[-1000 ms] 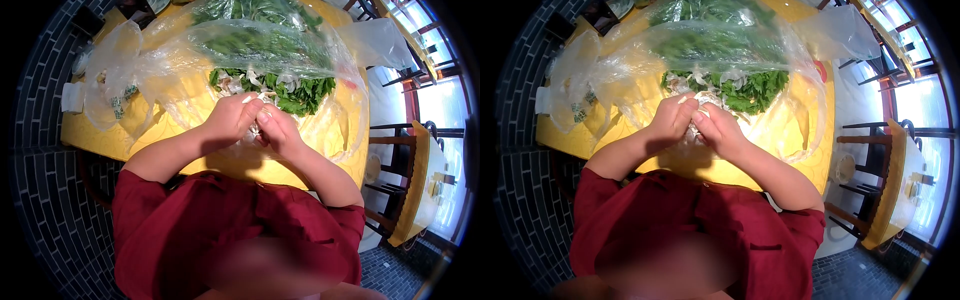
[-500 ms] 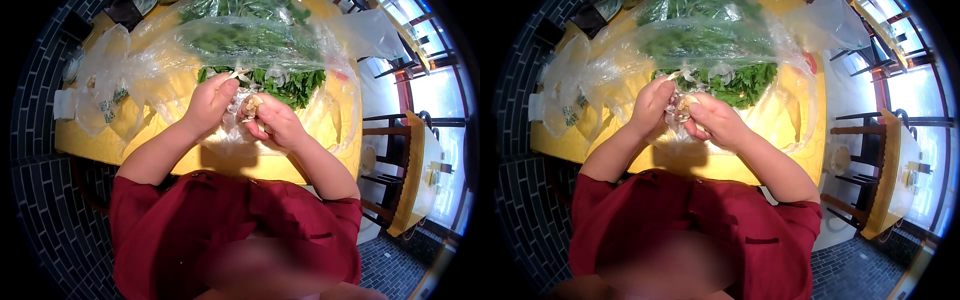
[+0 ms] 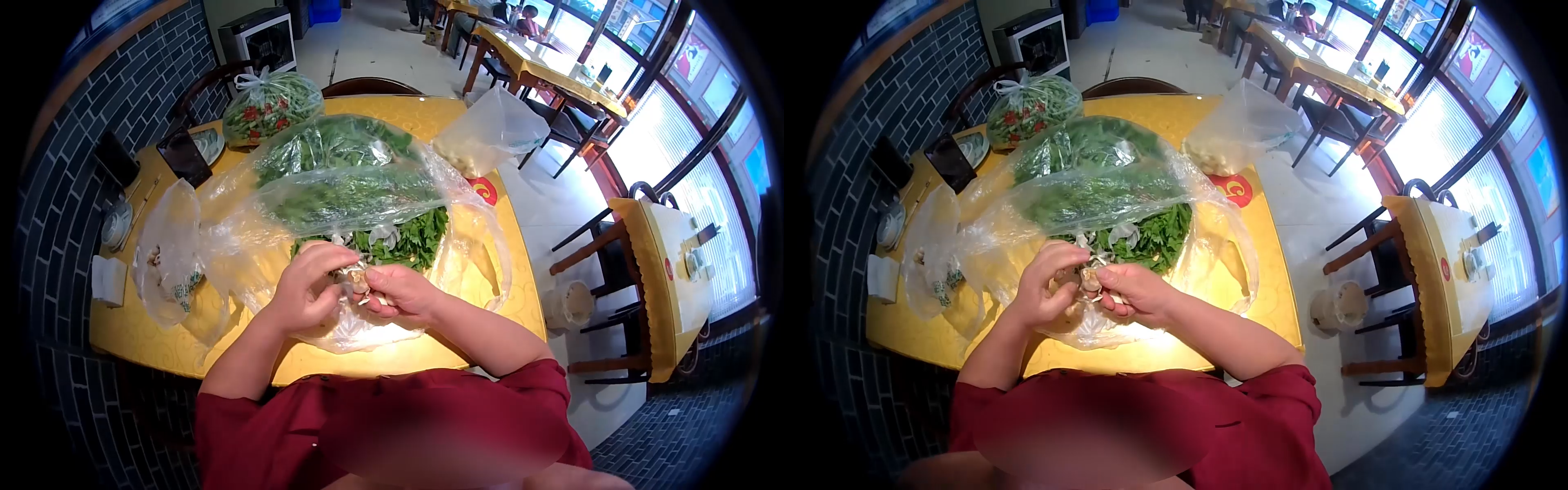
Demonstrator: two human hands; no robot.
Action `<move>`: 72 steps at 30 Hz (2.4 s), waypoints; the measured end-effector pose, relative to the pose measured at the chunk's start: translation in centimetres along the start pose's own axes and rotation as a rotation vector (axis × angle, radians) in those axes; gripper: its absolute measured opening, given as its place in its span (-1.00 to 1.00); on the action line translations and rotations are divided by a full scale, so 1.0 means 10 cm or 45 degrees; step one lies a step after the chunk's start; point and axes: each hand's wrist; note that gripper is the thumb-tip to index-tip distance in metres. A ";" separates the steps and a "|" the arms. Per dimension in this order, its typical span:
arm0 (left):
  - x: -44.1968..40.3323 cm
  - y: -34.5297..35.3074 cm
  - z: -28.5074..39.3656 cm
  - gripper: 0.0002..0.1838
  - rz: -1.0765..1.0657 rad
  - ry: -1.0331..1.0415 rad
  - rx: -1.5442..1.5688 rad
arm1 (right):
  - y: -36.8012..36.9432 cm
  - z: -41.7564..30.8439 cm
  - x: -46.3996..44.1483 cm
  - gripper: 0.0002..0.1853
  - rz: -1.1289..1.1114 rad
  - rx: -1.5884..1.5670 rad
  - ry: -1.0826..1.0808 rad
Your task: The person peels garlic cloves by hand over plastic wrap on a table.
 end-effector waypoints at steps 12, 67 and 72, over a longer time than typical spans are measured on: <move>0.15 0.11 -0.10 -0.63 0.093 -0.279 0.157 | 0.13 -0.01 -0.07 -0.73 0.337 0.408 -0.170; 0.15 0.08 -0.11 -0.71 0.051 -0.799 0.873 | 0.17 -0.10 0.06 -0.47 0.675 2.197 -1.086; 0.10 -0.05 -0.02 -0.76 0.226 -0.775 0.961 | 0.16 -0.22 0.09 -0.34 0.735 1.946 -0.870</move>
Point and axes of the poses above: each hand's wrist, its own x-axis away from the middle knuckle, its own y-axis out of the palm, z = x × y, and after that the axes turned 12 degrees about x, right-handed
